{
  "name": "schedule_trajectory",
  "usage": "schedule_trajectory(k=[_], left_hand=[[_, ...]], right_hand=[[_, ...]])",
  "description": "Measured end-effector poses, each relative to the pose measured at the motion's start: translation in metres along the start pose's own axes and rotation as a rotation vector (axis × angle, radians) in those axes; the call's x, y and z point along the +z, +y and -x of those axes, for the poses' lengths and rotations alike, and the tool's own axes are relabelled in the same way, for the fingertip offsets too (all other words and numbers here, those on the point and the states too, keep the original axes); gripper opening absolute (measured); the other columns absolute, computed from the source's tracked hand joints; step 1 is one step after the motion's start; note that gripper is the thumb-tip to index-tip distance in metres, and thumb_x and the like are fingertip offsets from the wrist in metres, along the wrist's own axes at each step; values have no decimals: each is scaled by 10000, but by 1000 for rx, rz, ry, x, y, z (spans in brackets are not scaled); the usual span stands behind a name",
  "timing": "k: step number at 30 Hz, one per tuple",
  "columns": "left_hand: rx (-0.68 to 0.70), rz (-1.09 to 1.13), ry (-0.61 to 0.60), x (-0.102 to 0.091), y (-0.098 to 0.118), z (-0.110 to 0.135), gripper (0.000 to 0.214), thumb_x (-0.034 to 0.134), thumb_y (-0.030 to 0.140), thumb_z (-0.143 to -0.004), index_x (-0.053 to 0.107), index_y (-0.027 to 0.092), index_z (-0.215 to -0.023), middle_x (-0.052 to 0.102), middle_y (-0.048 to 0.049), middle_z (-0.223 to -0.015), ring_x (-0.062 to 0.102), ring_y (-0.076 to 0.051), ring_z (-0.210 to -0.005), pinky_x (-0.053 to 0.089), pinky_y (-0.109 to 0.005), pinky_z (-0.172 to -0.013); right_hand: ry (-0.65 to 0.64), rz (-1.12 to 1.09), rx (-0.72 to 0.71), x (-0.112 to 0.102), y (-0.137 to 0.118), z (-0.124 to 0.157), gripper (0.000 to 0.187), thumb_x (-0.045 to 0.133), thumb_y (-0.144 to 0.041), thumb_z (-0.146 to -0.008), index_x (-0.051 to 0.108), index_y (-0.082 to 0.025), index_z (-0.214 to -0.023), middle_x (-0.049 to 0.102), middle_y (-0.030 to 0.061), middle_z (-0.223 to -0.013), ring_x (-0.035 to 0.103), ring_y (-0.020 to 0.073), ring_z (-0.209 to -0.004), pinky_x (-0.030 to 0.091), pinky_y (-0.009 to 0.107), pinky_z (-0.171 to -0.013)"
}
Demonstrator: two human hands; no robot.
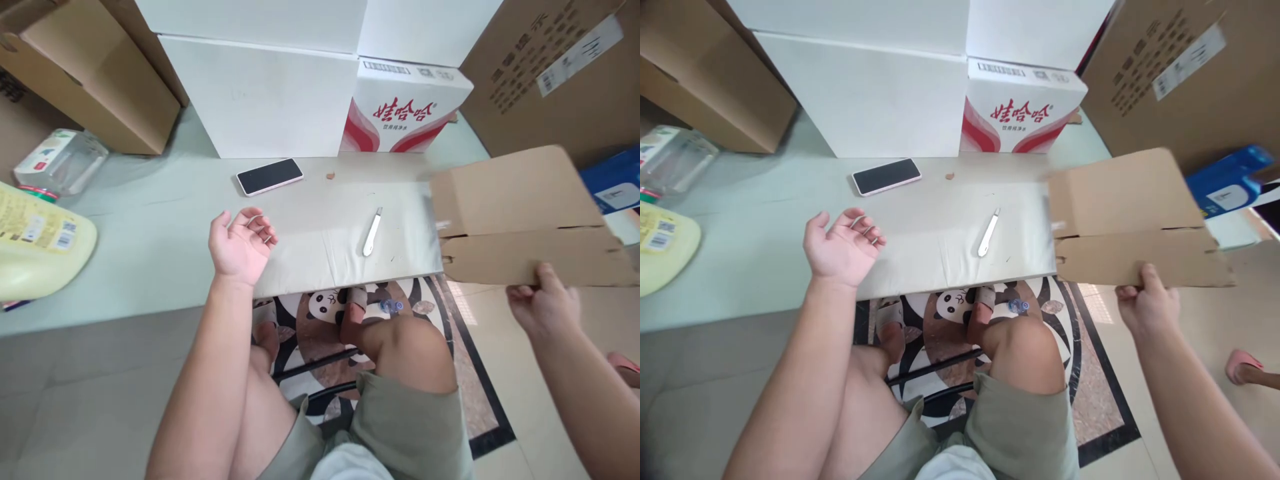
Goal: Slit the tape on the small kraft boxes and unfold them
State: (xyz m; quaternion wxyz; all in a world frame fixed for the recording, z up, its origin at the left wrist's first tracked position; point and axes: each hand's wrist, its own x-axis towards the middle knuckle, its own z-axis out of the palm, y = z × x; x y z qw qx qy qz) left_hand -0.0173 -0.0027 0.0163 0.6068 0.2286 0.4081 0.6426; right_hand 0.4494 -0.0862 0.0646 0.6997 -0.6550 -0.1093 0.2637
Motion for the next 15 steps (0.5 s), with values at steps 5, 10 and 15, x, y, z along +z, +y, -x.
schedule_trajectory(k=[5, 10, 15], left_hand=[[-64, 65, 63, 17, 0, -3, 362, 552, 574, -798, 669, 234, -758, 633, -73, -681, 569, -194, -604, 503, -330, -568], [-126, 45, 43, 27, 0, -5, 405, 515, 573, -852, 670, 213, -747, 649, -89, -667, 589, -203, -586, 512, -333, -559], [-112, 40, 67, 25, 6, -5, 456, 467, 571, -879, 680, 193, -739, 635, -83, -656, 589, -182, -575, 521, -311, -554]], right_hand=[[106, 127, -158, 76, -44, -68, 371, 584, 49, -861, 415, -228, -680, 450, -109, -566, 372, -11, -384, 269, 141, -353], [-55, 311, -120, 161, -58, -125, 218, 511, -39, -983, 484, -210, -852, 623, -27, -816, 698, 40, -718, 552, 196, -735], [-226, 484, 9, 174, -14, -111, 165, 514, -52, -977, 507, -188, -883, 653, 10, -843, 704, 68, -737, 554, 265, -856]])
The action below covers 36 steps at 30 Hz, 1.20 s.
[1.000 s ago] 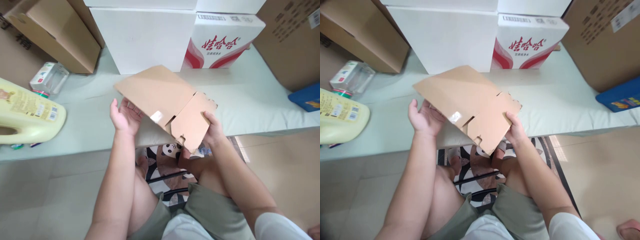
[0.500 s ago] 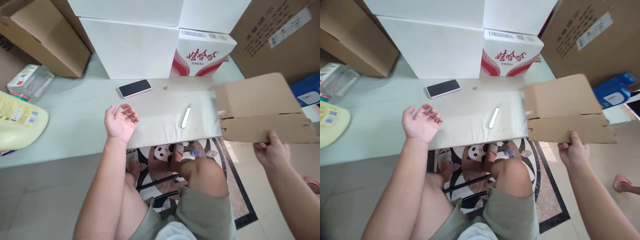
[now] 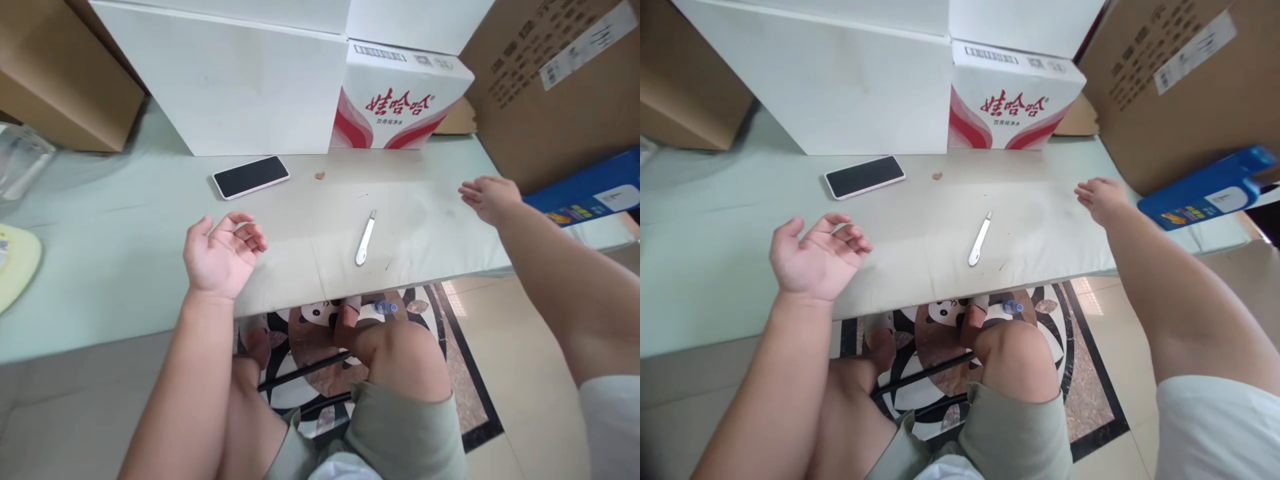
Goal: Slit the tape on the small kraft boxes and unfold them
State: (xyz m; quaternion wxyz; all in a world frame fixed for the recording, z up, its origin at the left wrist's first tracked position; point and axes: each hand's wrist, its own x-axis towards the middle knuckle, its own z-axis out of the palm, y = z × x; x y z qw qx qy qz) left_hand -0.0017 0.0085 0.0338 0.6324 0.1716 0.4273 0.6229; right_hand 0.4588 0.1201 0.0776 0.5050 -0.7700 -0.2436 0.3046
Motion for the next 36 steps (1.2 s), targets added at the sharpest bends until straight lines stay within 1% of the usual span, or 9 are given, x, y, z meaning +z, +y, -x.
schedule_trajectory(k=[5, 12, 16, 20, 25, 28, 31, 33, 36], left_hand=[[-1, 25, -55, -7, 6, 5, 449, 481, 563, -889, 694, 195, -746, 646, -72, -675, 598, -168, -597, 531, -295, -586], [50, 131, -116, -26, 18, 24, 417, 527, 555, -852, 699, 184, -776, 658, -54, -690, 608, -151, -607, 504, -281, -630], [71, 201, -138, -49, 34, 39, 391, 550, 532, -827, 698, 172, -790, 660, -51, -706, 603, -147, -617, 480, -276, -639], [109, 264, -123, -78, 52, 52, 382, 549, 508, -832, 697, 157, -801, 645, -47, -694, 591, -137, -610, 466, -265, -649], [175, 358, -102, -107, 70, 62, 351, 551, 481, -828, 686, 158, -803, 641, -45, -685, 591, -144, -626, 470, -274, -676], [195, 384, -99, -120, 78, 62, 351, 555, 474, -800, 692, 152, -798, 652, -55, -690, 586, -149, -628, 459, -285, -676], [225, 381, -86, -130, 85, 61, 341, 549, 464, -795, 694, 155, -799, 655, -57, -701, 573, -152, -645, 445, -293, -690], [235, 378, -67, -135, 89, 61, 330, 536, 457, -806, 687, 163, -797, 650, -55, -705, 564, -156, -659, 438, -300, -700], [235, 347, -46, -141, 90, 60, 321, 520, 455, -824, 675, 175, -798, 639, -54, -704, 550, -165, -659, 431, -319, -711]], right_hand=[[-147, 112, 19, 24, 24, 32, 132, 541, -91, -960, 521, -201, -891, 667, 15, -857, 693, 70, -730, 555, 248, -880], [-419, 256, -145, 93, -4, 93, 84, 596, -156, -895, 586, -236, -921, 719, 30, -953, 729, 128, -822, 596, 321, -949], [-603, 338, -284, 155, -26, 153, 90, 626, -183, -853, 614, -242, -921, 736, 36, -983, 735, 167, -870, 615, 387, -947], [-796, 453, -476, 233, -37, 226, 145, 639, -191, -839, 653, -235, -977, 725, 31, -943, 721, 170, -858, 620, 357, -859], [-1000, 707, -880, 345, -47, 317, 325, 623, -187, -844, 670, -247, -1160, 718, 54, -1094, 709, 221, -948, 602, 447, -930], [-975, 815, -1194, 403, -66, 365, 436, 647, -146, -829, 656, -224, -1257, 647, 104, -1332, 705, 244, -1034, 520, 510, -1101], [-902, 792, -1417, 448, -94, 398, 412, 669, -109, -834, 679, -210, -1233, 375, 117, -1643, 654, 272, -1239, 433, 501, -1216], [-869, 820, -1462, 469, -112, 411, 389, 701, -97, -826, 691, -196, -1202, 211, 96, -1731, 575, 339, -1367, 389, 551, -1249], [-843, 885, -1421, 487, -126, 416, 281, 662, -85, -854, 671, -94, -1135, 277, 144, -1675, 504, 427, -1428, 325, 632, -1239]])
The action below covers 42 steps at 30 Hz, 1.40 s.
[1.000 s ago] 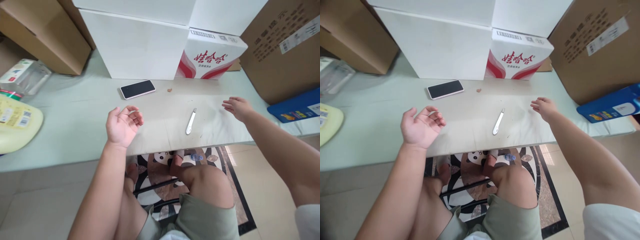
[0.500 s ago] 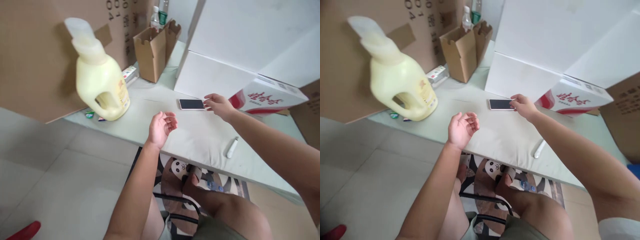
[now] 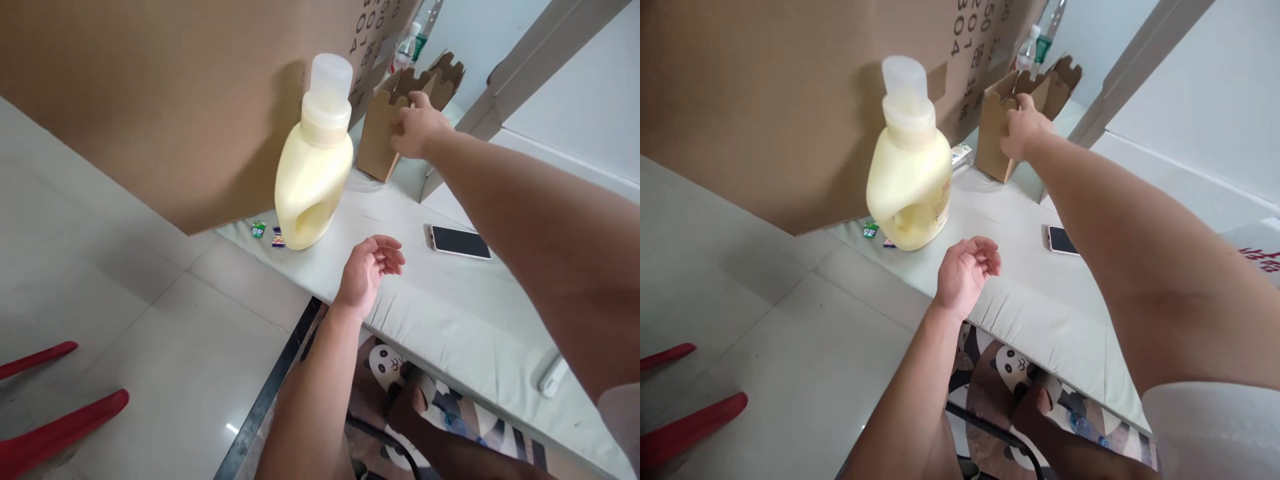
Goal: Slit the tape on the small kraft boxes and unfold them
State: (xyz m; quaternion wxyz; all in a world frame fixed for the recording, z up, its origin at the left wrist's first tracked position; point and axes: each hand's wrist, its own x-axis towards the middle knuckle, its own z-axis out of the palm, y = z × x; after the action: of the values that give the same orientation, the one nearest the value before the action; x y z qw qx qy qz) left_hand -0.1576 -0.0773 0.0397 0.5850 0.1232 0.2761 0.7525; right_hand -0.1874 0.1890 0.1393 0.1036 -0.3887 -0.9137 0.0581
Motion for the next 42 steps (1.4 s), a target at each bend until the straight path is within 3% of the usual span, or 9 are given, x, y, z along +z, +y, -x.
schedule_trajectory(k=[4, 8, 12, 16, 19, 22, 27, 35, 42], left_hand=[[12, -50, -10, -4, 0, 2, 321, 533, 471, -834, 680, 186, -808, 647, -61, -728, 562, -175, -680, 435, -331, -717], [32, -59, 19, 0, -2, 6, 323, 498, 449, -869, 676, 191, -791, 635, -50, -712, 564, -162, -655, 451, -316, -698], [169, -78, 201, 2, -8, 6, 280, 506, 405, -903, 627, 208, -746, 582, -15, -667, 554, -143, -623, 450, -282, -662], [428, -262, 381, -4, -14, 4, 213, 574, 394, -922, 671, 228, -827, 692, -24, -853, 663, -161, -860, 499, -262, -808], [498, -400, 261, -5, -17, 7, 239, 627, 435, -937, 737, 267, -1068, 739, -26, -1260, 618, -204, -1303, 453, -299, -1096], [452, -494, -9, 5, -20, 13, 342, 657, 501, -926, 761, 257, -1142, 737, -48, -1307, 611, -254, -1351, 436, -351, -1164], [372, -584, -224, 31, -33, 21, 360, 679, 504, -895, 799, 224, -1088, 775, -80, -1195, 682, -307, -1245, 506, -399, -1107], [432, -663, -158, 53, -71, 8, 409, 703, 622, -849, 778, 249, -999, 754, -66, -1145, 601, -320, -1362, 490, -456, -1141], [510, -859, -77, 51, -88, -7, 307, 726, 544, -824, 737, 259, -713, 724, -31, -930, 681, -265, -1121, 526, -417, -1069]], right_hand=[[-23, -10, -42, 2, 8, 8, 182, 558, -114, -922, 643, -50, -1070, 460, 101, -1491, 479, 402, -1442, 288, 589, -1244], [95, -119, -103, 1, 24, 61, 83, 695, -134, -850, 673, -170, -921, 619, 50, -1336, 579, 330, -1347, 409, 542, -1241], [188, -137, -129, -23, 36, 160, 75, 687, -229, -866, 638, -227, -808, 703, 44, -1230, 653, 251, -1185, 499, 470, -1151], [364, -8, -140, -58, 45, 286, 194, 582, -299, -872, 605, -259, -683, 760, 69, -993, 725, 247, -872, 597, 451, -769], [491, 14, -79, -70, 59, 365, 205, 615, -310, -819, 563, -298, -621, 748, 49, -845, 717, 245, -757, 583, 465, -657], [521, 7, 6, -64, 78, 415, 221, 632, -354, -776, 545, -323, -576, 734, 42, -796, 697, 246, -678, 570, 474, -588], [541, -103, 76, -28, 111, 447, 31, 632, -292, -825, 614, -314, -813, 750, 74, -1089, 733, 296, -983, 598, 533, -856], [616, -509, 375, 24, 139, 430, 326, 388, -486, -1000, 643, -312, -1103, 677, 65, -1366, 597, 250, -1376, 437, 518, -1200], [679, -593, 191, 38, 156, 449, 587, 248, -679, -990, 653, -380, -1292, 614, 6, -1485, 442, 299, -1529, 257, 588, -1313]])
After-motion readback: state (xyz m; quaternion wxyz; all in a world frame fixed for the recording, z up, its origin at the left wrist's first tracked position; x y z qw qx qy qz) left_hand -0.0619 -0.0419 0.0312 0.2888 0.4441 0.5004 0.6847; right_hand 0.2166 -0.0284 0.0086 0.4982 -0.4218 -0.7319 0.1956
